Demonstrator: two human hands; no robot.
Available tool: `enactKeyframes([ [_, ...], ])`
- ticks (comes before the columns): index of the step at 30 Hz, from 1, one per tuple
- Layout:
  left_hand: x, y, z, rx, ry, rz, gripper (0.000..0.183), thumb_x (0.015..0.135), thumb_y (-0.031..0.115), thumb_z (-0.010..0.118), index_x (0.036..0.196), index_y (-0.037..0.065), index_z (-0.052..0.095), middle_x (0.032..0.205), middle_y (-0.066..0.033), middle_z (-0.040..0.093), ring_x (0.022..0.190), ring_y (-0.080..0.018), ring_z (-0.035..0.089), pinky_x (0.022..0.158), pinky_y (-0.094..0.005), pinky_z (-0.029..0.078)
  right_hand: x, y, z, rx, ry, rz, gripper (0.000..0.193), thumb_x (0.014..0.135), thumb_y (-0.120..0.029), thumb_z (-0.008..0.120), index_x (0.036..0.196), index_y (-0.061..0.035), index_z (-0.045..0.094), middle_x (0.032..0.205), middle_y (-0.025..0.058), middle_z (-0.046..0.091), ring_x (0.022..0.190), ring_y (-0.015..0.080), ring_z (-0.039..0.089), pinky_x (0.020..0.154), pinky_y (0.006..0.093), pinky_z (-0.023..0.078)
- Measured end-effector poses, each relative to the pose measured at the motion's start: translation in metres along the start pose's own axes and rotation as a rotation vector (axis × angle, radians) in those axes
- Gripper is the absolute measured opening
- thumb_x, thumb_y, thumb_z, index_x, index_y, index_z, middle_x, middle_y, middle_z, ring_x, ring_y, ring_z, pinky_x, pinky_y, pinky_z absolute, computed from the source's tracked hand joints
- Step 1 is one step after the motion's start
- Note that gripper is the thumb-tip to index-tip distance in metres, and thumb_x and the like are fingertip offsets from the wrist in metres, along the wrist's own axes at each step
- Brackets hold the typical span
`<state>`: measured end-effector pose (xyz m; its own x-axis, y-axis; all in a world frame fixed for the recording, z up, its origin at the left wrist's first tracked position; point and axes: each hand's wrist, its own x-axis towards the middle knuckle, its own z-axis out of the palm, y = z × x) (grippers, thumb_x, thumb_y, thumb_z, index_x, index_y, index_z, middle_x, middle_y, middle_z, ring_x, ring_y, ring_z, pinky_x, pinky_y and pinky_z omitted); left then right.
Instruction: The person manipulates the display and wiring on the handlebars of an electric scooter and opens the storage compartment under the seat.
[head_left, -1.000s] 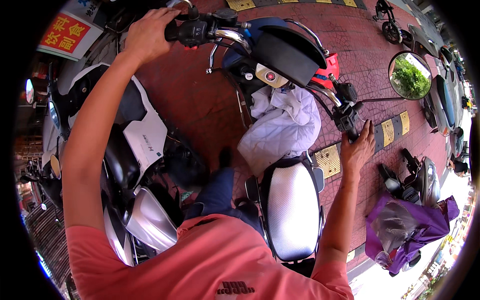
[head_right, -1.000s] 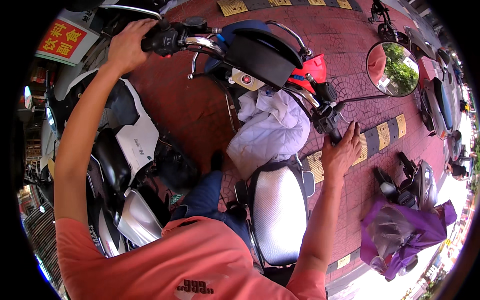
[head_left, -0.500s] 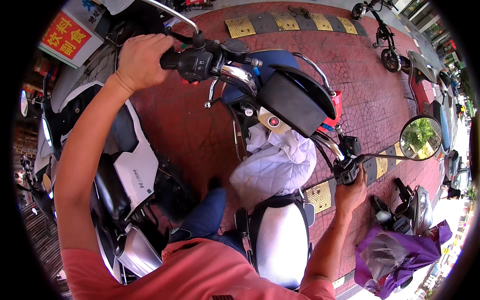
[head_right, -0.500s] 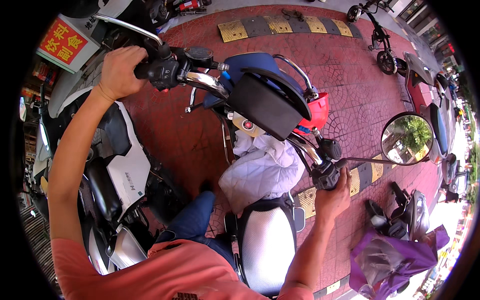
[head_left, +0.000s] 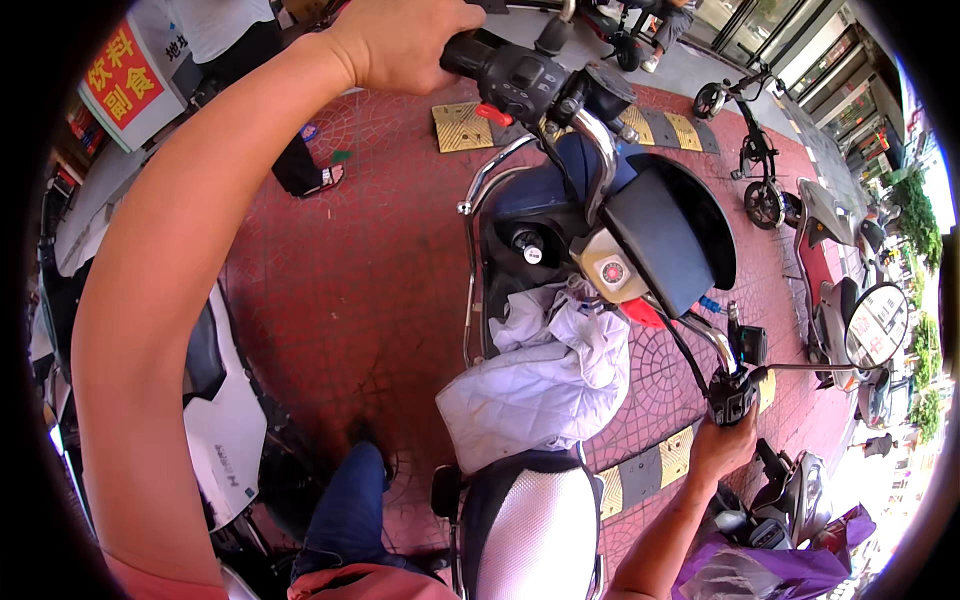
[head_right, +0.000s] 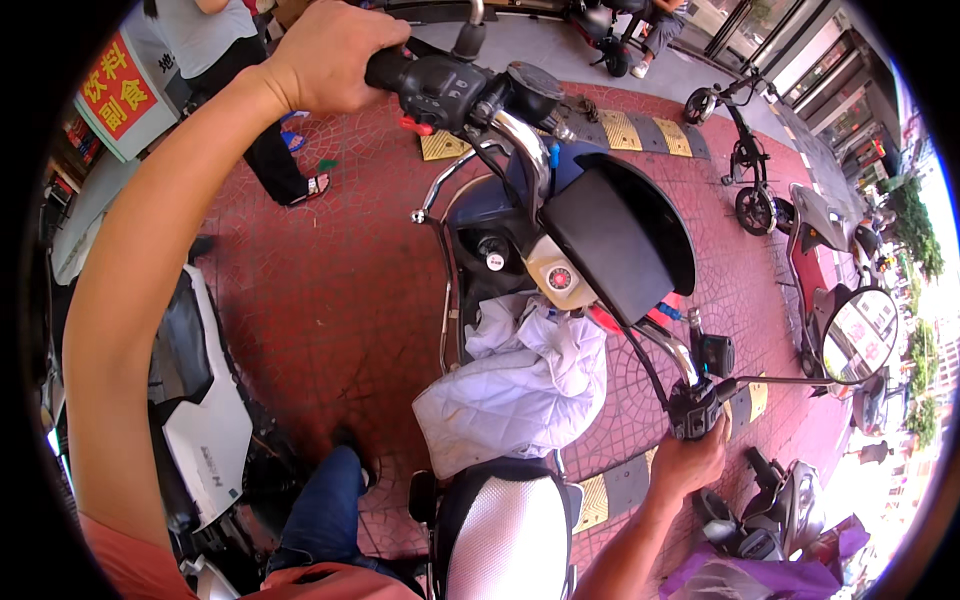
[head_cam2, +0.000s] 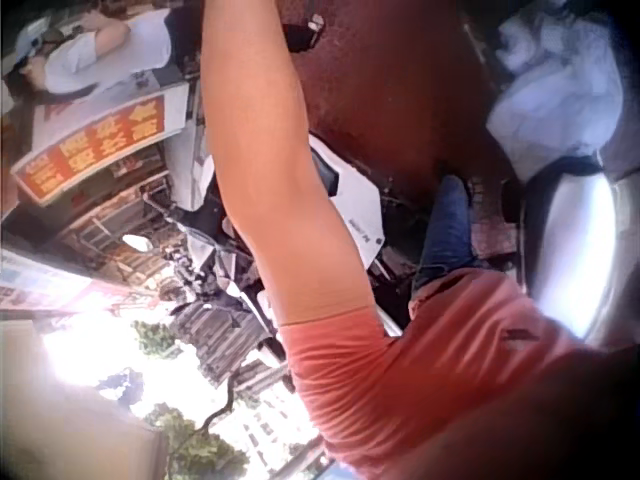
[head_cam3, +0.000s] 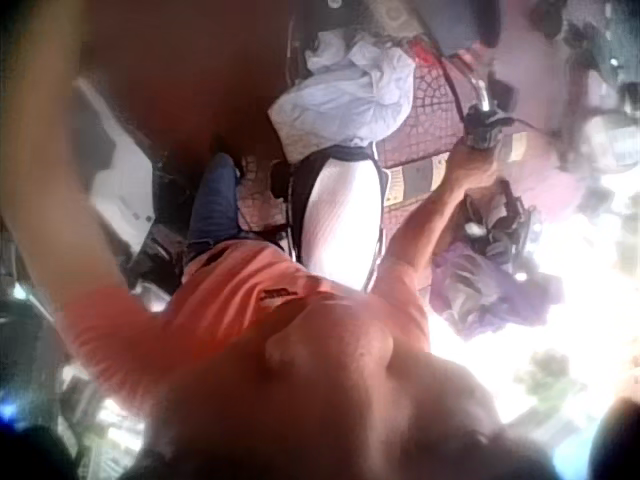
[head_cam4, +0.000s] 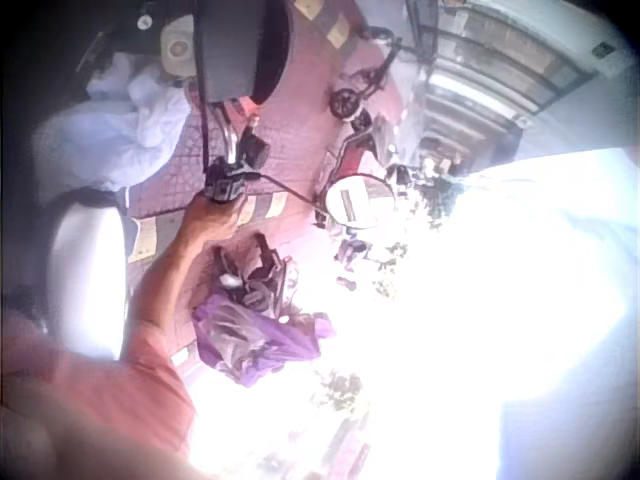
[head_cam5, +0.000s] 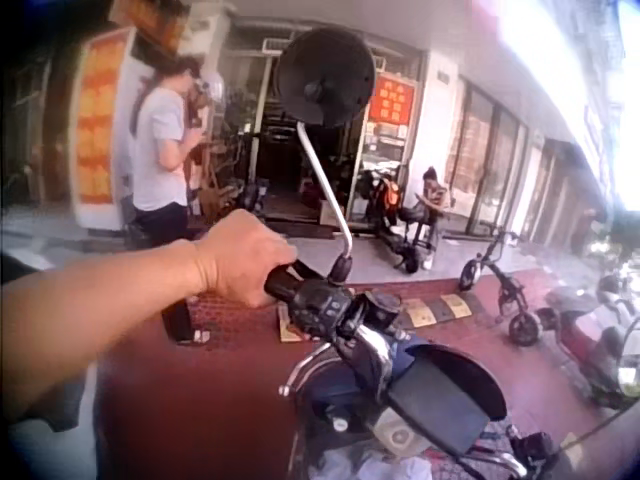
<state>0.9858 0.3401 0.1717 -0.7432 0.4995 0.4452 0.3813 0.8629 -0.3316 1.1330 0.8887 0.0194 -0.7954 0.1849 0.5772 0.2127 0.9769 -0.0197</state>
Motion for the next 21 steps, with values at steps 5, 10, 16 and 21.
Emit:
enactKeyframes([
  [5,-0.110,0.060,0.057,-0.058,0.021,0.004,0.024,0.079,0.033,0.071,0.075,0.012,0.062,0.069,-0.0087,0.065,0.065,-0.0304,0.068,0.060,-0.0435,0.055,-0.120,0.007,0.001,-0.050,-0.065,0.045,0.040,0.081,-0.029,0.077,0.115,-0.0093,0.071,0.086,0.0244,0.071,0.082,0.0477,0.067,0.069,0.0584,0.048],
  [10,-0.185,0.067,0.111,-0.162,-0.032,-0.302,0.023,0.071,0.034,0.075,0.081,0.013,0.069,0.079,-0.0115,0.073,0.077,-0.0362,0.071,0.068,-0.0482,0.055,-0.107,-0.004,0.060,-0.029,-0.064,-0.037,0.038,0.084,-0.022,0.073,0.120,-0.0099,0.069,0.100,0.0227,0.072,0.092,0.0474,0.067,0.075,0.0589,0.048],
  [16,-0.249,0.137,0.035,-0.251,-0.053,-0.400,0.026,0.071,0.028,0.076,0.090,0.011,0.071,0.081,-0.0104,0.074,0.079,-0.0340,0.073,0.071,-0.0466,0.056,-0.058,0.028,-0.002,0.033,-0.102,-0.111,0.049,0.085,-0.007,0.066,0.133,-0.0053,0.061,0.121,0.0236,0.068,0.114,0.0453,0.063,0.094,0.0545,0.049],
  [21,-0.293,0.185,0.048,-0.270,-0.092,-0.464,0.029,0.076,0.030,0.078,0.094,0.009,0.070,0.083,-0.0115,0.074,0.081,-0.0352,0.073,0.073,-0.0476,0.055,-0.033,0.055,0.030,-0.063,-0.027,-0.231,0.052,0.083,-0.010,0.071,0.134,-0.0115,0.062,0.118,0.0159,0.070,0.112,0.0413,0.066,0.091,0.0536,0.051],
])
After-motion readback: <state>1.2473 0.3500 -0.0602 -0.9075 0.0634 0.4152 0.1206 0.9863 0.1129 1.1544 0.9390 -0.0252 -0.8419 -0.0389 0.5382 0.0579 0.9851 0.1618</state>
